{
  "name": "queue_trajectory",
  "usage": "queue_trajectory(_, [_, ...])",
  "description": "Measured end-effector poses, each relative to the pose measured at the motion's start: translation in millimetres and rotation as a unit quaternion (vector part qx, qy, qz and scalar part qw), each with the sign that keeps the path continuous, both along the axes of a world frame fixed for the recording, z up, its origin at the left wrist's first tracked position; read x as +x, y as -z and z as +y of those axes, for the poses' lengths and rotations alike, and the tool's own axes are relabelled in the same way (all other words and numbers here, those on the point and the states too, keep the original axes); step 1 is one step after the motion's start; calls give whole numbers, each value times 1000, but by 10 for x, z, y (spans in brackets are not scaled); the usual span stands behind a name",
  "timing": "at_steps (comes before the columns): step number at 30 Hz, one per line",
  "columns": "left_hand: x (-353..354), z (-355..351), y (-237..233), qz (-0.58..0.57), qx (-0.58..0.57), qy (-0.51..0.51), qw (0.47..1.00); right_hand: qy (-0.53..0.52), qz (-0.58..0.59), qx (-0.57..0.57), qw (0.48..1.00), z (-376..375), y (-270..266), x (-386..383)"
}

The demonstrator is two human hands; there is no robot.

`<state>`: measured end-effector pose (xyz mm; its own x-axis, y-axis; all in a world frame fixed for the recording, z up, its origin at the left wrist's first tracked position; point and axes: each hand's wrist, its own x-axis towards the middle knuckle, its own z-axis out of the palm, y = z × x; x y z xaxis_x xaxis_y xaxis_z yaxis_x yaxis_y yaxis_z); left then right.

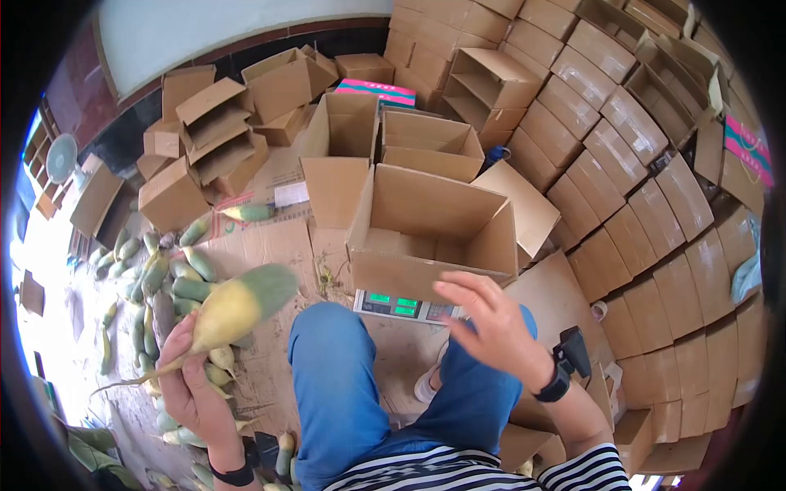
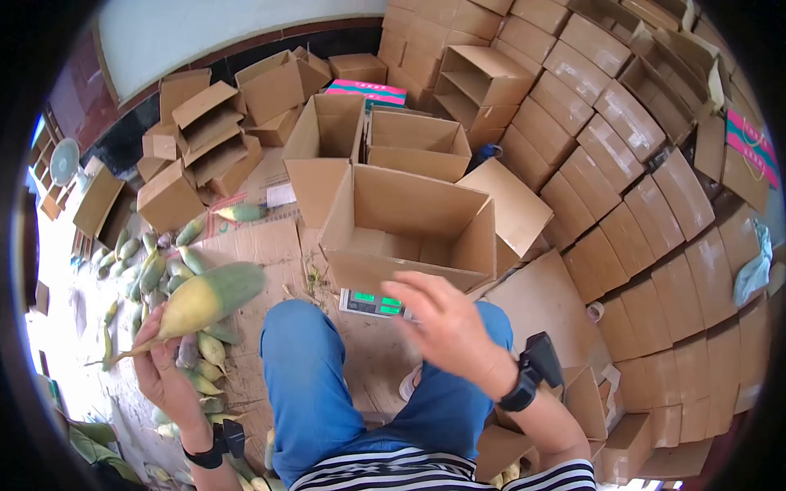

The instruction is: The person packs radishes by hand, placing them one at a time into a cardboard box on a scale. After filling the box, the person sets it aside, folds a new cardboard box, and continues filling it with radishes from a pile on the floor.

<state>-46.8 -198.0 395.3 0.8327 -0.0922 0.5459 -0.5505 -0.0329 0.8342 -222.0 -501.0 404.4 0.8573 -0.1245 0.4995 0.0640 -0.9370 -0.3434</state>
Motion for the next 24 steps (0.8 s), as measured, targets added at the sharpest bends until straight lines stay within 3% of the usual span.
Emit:
queue_trajectory(1, [-57,-143,-152,-7,-74,57,996,-23,-31,-11,999,138,-192,93])
queue_trajectory(2, [-116,-284,-275,-11,-73,62,995,-46,-60,-21,997,241,-348,188])
queue_trajectory(4, [-244,-527,-442,-34,-16,209,977,-61,-77,-35,995,362,-506,396])
queue_trajectory(5, [-311,-636,-455,-37,-17,211,977,-79,-89,-49,992,369,-543,432])
queue_trajectory(7, [-374,-833,-396,67,-20,314,947,-85,-67,3,994,285,-403,415])
queue_trajectory(9, [-321,-948,-310,87,16,295,951,-96,-41,58,993,119,-262,446])
queue_trajectory(11, [-264,-971,-197,111,56,272,954,-11,-28,-62,998,-237,-234,491])
queue_trajectory(12, [-204,-897,-120,-7,231,230,945,26,-16,-35,999,-410,-247,532])
queue_trajectory(13, [-152,-827,-23,-125,394,181,892,63,-4,-7,998,-590,-261,577])
queue_trajectory(14, [-125,-779,134,-119,435,209,868,64,9,2,998,-780,-262,636])
queue_trajectory(19, [-165,-790,506,-193,504,126,833,-25,51,-44,997,-1577,498,1000])
queue_trajectory(21, [-110,-771,488,-170,493,140,841,-67,234,-9,970,-1783,962,1116])
queue_trajectory(24, [-58,-726,500,-164,498,132,841,-44,435,-15,899,-1986,1609,1281])
